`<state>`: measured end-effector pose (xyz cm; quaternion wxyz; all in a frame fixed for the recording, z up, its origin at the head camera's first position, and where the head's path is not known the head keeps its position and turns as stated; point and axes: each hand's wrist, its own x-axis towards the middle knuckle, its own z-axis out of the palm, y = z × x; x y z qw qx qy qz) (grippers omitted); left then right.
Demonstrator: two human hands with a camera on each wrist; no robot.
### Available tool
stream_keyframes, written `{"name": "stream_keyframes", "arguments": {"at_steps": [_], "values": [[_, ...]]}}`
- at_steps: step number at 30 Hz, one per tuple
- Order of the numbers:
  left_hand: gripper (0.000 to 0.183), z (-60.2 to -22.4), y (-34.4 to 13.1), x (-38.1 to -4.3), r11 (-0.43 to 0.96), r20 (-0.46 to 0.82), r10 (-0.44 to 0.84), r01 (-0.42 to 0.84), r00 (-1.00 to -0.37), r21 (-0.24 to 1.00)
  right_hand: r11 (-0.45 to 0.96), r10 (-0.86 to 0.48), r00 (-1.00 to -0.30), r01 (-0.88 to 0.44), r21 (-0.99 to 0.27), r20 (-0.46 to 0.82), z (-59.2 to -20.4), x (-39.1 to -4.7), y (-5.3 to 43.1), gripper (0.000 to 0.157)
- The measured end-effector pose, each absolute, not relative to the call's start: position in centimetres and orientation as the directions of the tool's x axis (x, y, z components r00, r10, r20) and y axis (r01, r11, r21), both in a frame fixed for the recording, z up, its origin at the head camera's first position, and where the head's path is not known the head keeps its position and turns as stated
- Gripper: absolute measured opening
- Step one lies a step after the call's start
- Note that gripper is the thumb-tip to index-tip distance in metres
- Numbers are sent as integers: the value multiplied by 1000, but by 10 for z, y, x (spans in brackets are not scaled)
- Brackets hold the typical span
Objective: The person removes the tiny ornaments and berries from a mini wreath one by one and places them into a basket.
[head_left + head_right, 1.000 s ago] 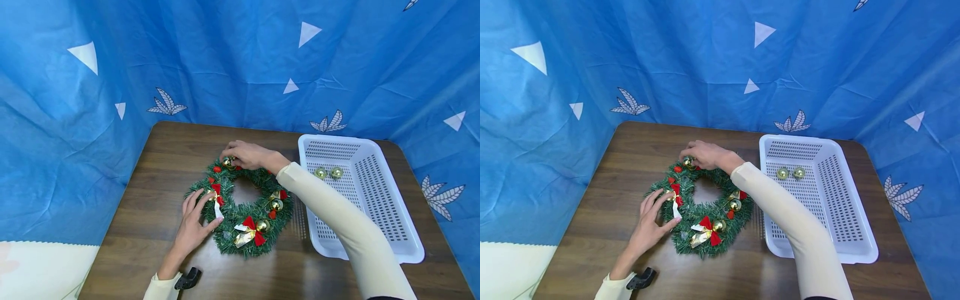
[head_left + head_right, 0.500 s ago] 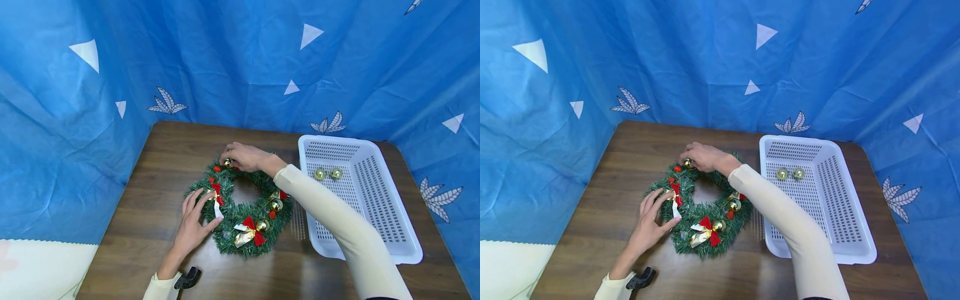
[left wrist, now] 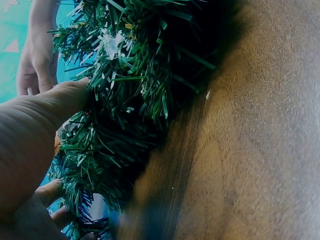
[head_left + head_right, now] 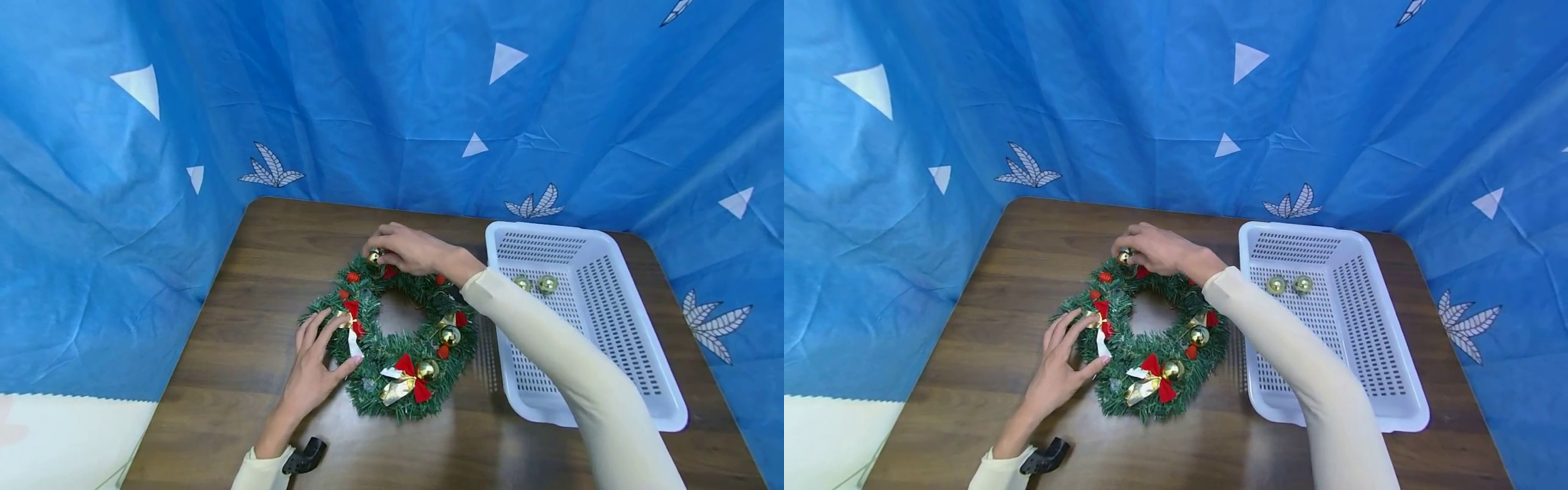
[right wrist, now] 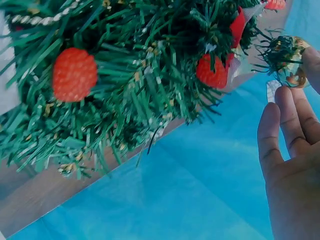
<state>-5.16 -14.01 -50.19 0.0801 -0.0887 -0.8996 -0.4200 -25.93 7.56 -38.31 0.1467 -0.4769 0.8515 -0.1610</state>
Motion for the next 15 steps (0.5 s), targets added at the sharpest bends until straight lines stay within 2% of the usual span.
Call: {"name": "stream_keyframes", "arguments": {"at_steps": [15], "values": [[75, -505, -139, -52, 640, 241, 79, 234, -967, 731, 464, -849, -528, -757, -460, 13, -375, -261, 124, 28]]}}
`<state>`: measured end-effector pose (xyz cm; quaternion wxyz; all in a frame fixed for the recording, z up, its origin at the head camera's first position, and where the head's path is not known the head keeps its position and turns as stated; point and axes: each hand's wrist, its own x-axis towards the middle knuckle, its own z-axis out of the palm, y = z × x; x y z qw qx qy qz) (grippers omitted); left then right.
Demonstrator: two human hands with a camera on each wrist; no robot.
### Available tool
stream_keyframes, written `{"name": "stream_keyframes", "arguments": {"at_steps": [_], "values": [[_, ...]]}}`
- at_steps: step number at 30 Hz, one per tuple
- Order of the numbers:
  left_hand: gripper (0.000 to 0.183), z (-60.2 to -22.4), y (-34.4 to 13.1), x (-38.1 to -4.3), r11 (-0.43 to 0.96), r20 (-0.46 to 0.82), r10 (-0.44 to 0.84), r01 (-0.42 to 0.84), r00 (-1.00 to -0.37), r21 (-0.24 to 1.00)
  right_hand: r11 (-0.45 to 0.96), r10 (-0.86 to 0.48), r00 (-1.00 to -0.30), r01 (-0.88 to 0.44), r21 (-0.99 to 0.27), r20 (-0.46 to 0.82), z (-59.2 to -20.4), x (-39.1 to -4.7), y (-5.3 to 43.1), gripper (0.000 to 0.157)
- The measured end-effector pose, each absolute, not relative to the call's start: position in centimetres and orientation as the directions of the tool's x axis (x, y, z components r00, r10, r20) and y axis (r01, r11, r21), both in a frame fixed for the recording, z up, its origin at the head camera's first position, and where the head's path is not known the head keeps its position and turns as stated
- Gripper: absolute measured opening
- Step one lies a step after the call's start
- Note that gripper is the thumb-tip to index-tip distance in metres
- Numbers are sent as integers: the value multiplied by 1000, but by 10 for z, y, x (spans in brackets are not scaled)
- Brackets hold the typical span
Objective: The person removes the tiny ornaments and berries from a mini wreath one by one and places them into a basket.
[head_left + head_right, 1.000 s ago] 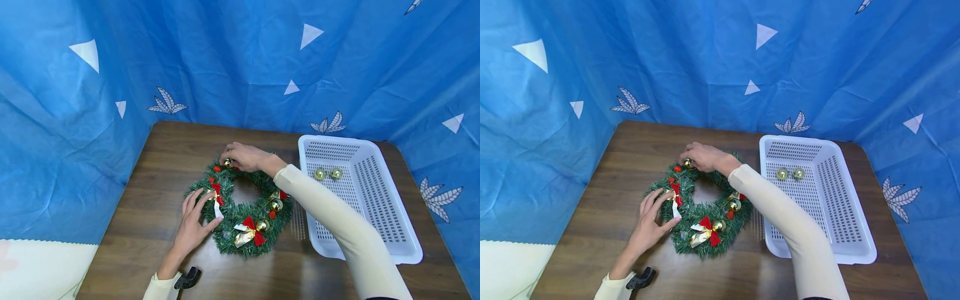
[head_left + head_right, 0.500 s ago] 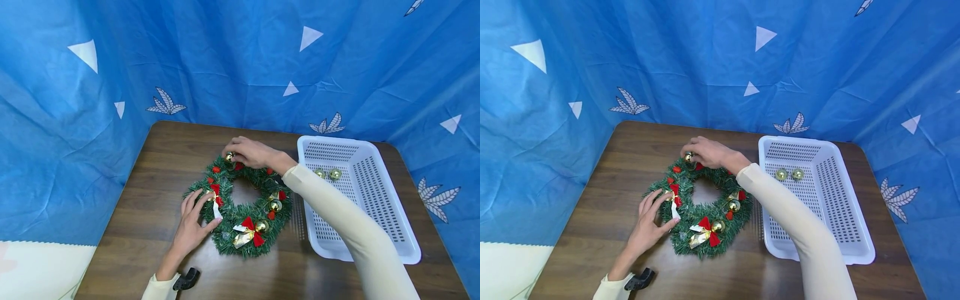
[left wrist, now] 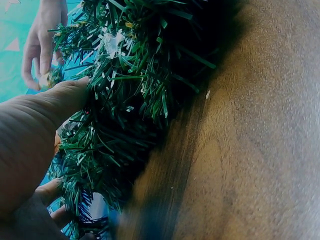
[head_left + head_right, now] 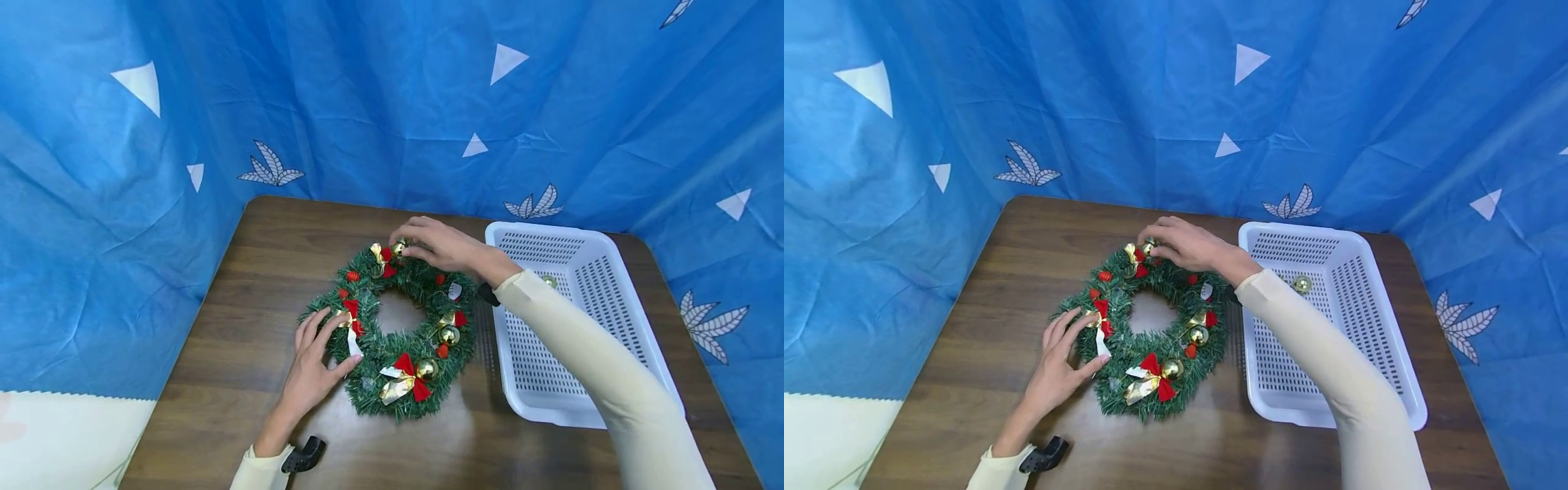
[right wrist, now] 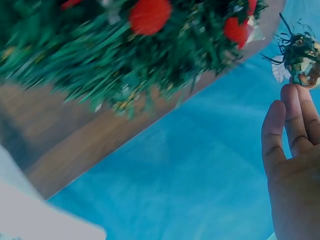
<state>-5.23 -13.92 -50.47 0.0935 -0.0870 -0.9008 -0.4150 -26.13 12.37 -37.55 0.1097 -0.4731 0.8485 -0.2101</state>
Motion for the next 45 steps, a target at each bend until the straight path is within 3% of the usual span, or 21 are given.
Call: {"name": "stream_keyframes", "arguments": {"at_steps": [18, 31, 39, 45], "values": [[74, -504, -140, -50, 636, 229, 84, 229, -970, 737, 567, -753, -655, -691, -449, 57, -362, -251, 229, 27], [75, -505, -140, -52, 640, 230, 86, 231, -969, 732, 669, -657, -752, -616, -416, 57, -373, -234, 293, 28], [74, -503, -141, -53, 631, 207, 88, 216, -974, 746, 736, -610, -792, -573, -361, 12, -379, -217, 325, 26], [74, -503, -141, -52, 627, 199, 91, 211, -976, 749, 789, -588, -801, -537, -300, -115, -392, -203, 351, 24]]}}
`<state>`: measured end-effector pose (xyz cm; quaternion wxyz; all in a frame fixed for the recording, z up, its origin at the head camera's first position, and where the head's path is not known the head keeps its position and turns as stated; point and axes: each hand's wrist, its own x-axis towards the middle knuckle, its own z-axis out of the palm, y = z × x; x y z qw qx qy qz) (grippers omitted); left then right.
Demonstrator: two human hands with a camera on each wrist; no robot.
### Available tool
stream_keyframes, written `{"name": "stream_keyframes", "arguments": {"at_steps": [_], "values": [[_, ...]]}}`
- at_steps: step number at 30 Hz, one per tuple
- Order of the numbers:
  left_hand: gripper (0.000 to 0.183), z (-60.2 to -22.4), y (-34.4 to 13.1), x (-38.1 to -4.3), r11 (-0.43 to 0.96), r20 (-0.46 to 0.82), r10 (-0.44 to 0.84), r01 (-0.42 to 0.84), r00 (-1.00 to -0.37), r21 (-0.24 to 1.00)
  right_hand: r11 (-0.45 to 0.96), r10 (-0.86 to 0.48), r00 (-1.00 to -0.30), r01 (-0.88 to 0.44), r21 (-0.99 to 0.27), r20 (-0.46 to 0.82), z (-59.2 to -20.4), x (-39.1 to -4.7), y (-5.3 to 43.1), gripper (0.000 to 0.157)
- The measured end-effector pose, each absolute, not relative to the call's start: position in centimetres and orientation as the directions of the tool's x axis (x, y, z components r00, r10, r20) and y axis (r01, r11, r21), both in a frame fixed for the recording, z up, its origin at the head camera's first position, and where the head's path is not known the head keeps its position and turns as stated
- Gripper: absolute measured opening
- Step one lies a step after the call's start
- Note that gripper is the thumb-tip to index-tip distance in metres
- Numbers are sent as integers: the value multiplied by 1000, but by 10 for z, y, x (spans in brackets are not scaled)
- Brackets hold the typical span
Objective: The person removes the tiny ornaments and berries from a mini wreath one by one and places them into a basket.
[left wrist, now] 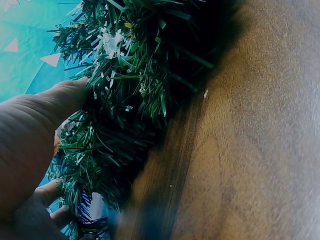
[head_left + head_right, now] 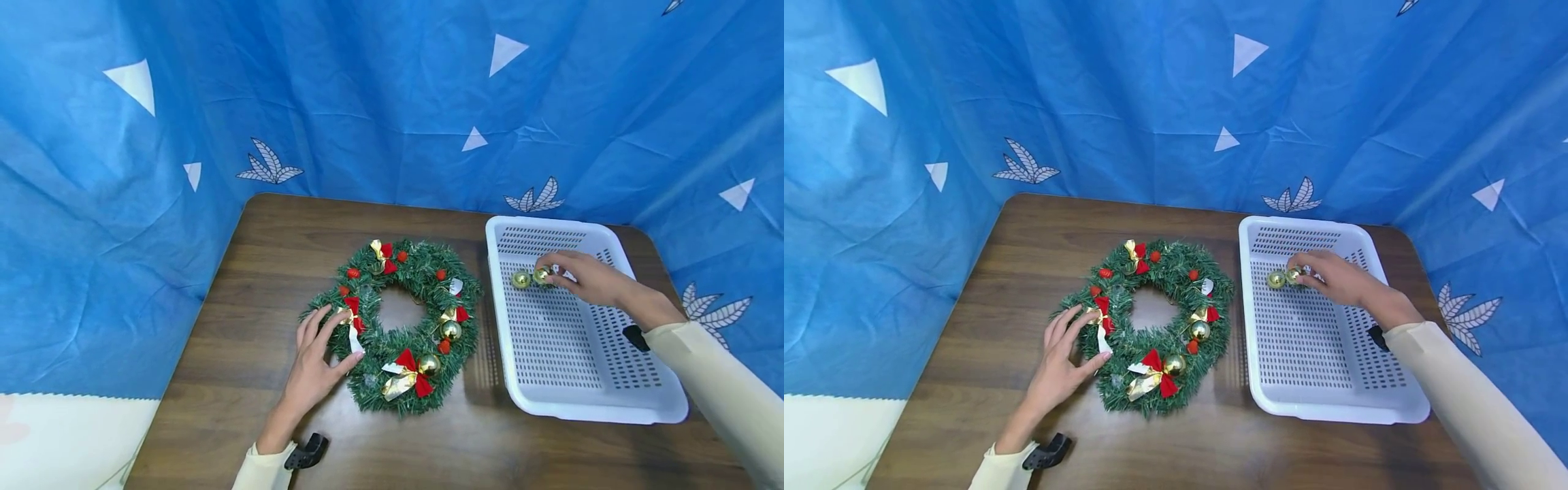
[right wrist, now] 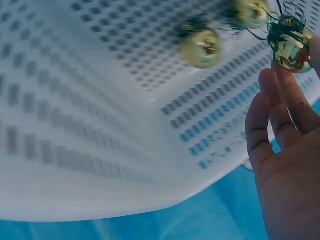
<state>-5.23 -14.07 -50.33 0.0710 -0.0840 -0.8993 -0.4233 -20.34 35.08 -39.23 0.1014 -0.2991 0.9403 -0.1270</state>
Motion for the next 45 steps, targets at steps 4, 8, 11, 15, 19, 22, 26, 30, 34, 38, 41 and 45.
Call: {"name": "stream_keyframes", "arguments": {"at_steps": [4, 8, 11, 15, 19, 22, 26, 30, 34, 38, 41, 45], "values": [[74, -503, -141, -52, 628, 199, 87, 209, -976, 750, 820, -556, -810, -497, -283, -189, -396, -197, 360, 28], [73, -502, -141, -52, 620, 192, 85, 202, -978, 758, 844, -527, -824, -478, -242, -210, -396, -193, 364, 32], [73, -502, -141, -52, 617, 188, 84, 199, -979, 761, 867, -496, -833, -458, -197, -245, -395, -193, 367, 37], [73, -503, -140, -52, 616, 188, 87, 201, -978, 762, 902, -432, -858, -410, -137, -277, -392, -194, 368, 45], [74, -503, -140, -52, 614, 189, 88, 203, -978, 763, 901, -432, -869, -407, -149, -242, -387, -196, 363, 41], [74, -503, -140, -52, 613, 189, 87, 202, -978, 764, 876, -475, -857, -441, -194, -199, -381, -197, 355, 39], [73, -503, -140, -52, 614, 188, 90, 203, -978, 763, 847, -516, -844, -476, -237, -147, -376, -196, 341, 38], [73, -503, -140, -52, 617, 186, 88, 200, -979, 761, 819, -545, -833, -507, -268, -92, -375, -193, 327, 35], [73, -504, -139, -51, 623, 194, 85, 204, -977, 755, 792, -576, -817, -548, -271, -31, -372, -190, 311, 34], [75, -504, -139, -52, 621, 222, 86, 226, -971, 750, 760, -612, -790, -599, -254, 31, -367, -186, 296, 34], [75, -504, -139, -53, 619, 236, 88, 239, -968, 748, 705, -670, -738, -665, -245, 75, -364, -184, 286, 36], [74, -505, -138, -53, 622, 235, 91, 240, -968, 745, 619, -748, -653, -751, -232, 117, -364, -179, 273, 38]]}}
